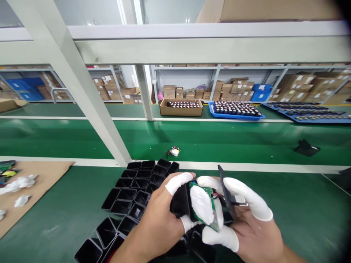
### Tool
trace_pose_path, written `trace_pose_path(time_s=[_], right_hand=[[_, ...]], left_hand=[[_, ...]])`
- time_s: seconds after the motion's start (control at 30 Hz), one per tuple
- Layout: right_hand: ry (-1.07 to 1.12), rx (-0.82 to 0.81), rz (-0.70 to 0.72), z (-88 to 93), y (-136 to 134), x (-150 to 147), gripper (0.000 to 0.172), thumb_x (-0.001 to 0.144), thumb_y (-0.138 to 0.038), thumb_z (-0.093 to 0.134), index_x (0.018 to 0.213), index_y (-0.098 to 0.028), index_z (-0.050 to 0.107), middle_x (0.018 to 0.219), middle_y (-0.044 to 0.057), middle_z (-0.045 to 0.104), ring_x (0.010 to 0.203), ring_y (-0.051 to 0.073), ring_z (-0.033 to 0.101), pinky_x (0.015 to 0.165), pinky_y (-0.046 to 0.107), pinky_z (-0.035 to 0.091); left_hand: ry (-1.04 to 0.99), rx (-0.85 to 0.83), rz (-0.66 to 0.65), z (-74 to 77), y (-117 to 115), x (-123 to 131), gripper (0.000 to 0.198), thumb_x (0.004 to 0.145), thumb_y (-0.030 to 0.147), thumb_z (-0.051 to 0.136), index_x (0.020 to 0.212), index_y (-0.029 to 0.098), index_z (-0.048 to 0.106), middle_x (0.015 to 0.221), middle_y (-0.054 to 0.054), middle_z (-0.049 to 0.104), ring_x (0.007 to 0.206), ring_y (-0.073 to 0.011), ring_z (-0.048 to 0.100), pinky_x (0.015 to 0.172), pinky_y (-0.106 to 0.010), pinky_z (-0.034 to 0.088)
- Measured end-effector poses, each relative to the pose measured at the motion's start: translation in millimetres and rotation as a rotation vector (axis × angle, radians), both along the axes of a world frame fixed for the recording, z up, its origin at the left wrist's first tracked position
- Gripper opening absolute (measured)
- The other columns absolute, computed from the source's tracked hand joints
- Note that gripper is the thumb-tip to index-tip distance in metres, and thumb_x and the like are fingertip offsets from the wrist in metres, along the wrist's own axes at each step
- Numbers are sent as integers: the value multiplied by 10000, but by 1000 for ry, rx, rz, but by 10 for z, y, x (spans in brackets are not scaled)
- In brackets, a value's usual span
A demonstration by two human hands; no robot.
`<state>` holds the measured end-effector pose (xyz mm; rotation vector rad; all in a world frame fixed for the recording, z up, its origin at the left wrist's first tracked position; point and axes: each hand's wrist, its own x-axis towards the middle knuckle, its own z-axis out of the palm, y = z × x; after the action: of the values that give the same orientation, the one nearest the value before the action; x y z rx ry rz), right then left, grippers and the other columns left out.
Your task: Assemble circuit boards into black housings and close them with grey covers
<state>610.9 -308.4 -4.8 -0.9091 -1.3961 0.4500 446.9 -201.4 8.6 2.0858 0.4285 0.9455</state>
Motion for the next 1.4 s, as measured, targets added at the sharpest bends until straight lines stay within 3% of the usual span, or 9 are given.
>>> trace_pose_path(time_s=[0.13,0.33,0.5,0.67,0.8,0.93,1.13,1.3,1.4], right_hand=[[-80,24,-38,-2,25,9,710,856,-313,801,1451,-460,443,1334,51,644,1094,249,699,933,352,605],[-167,9,-68,46,-3,50,815,797,-248,857,1471,-404,426,1345,74,634,1196,282,644,1008,370,565],[-131,-8,22,127,-13,19,656,923,-281,722,1475,-439,404,1337,53,626,1103,242,692,927,326,612],[-217,-18,20,104,9,7,778,893,-163,745,1508,-420,343,1381,62,578,1144,249,669,945,314,603],[-165,-21,7,28,3,20,709,924,-289,727,1501,-416,335,1286,62,627,1011,216,724,906,298,620],[-176,-15,18,-18,-11,12,682,939,-326,704,1496,-437,327,1322,74,614,1045,239,719,931,341,616],[-235,-56,-140,-32,-5,1,698,920,-355,727,1498,-399,337,1269,69,640,1063,219,709,946,281,596],[-344,-24,-119,38,28,18,688,957,-360,677,1516,-390,277,1265,48,630,1026,174,707,911,217,593],[-419,-21,-158,46,71,-14,651,973,-319,652,1515,-373,296,1314,47,609,1114,183,677,963,226,565]], left_hand=[[7,62,1,1,5,-13,658,745,24,723,1299,311,515,1287,12,635,1152,-149,641,1031,-207,504],[51,9,-21,23,-13,-17,666,740,20,722,1292,329,514,1288,32,633,1128,-137,648,1017,-194,504],[85,-9,-34,27,5,-23,720,715,-14,701,1298,361,505,1301,55,619,1136,-130,638,1019,-188,492],[80,-3,-35,15,14,-33,716,724,4,697,1308,372,505,1314,58,611,1156,-129,630,1032,-188,483],[61,-49,-34,11,5,-26,701,723,20,725,1295,369,521,1308,53,617,1150,-140,638,1025,-202,495],[61,-42,-31,22,2,-10,678,725,25,732,1286,353,540,1293,41,627,1148,-151,639,1020,-212,501],[50,-74,-31,16,-4,-5,741,683,-30,681,1279,386,539,1277,77,628,1150,-131,629,1022,-189,490],[73,-44,-10,-17,2,1,733,697,-12,684,1290,385,519,1299,64,617,1164,-145,625,1025,-212,499],[83,3,17,-45,23,-36,714,719,0,656,1314,370,519,1306,37,616,1173,-172,627,1018,-252,519]])
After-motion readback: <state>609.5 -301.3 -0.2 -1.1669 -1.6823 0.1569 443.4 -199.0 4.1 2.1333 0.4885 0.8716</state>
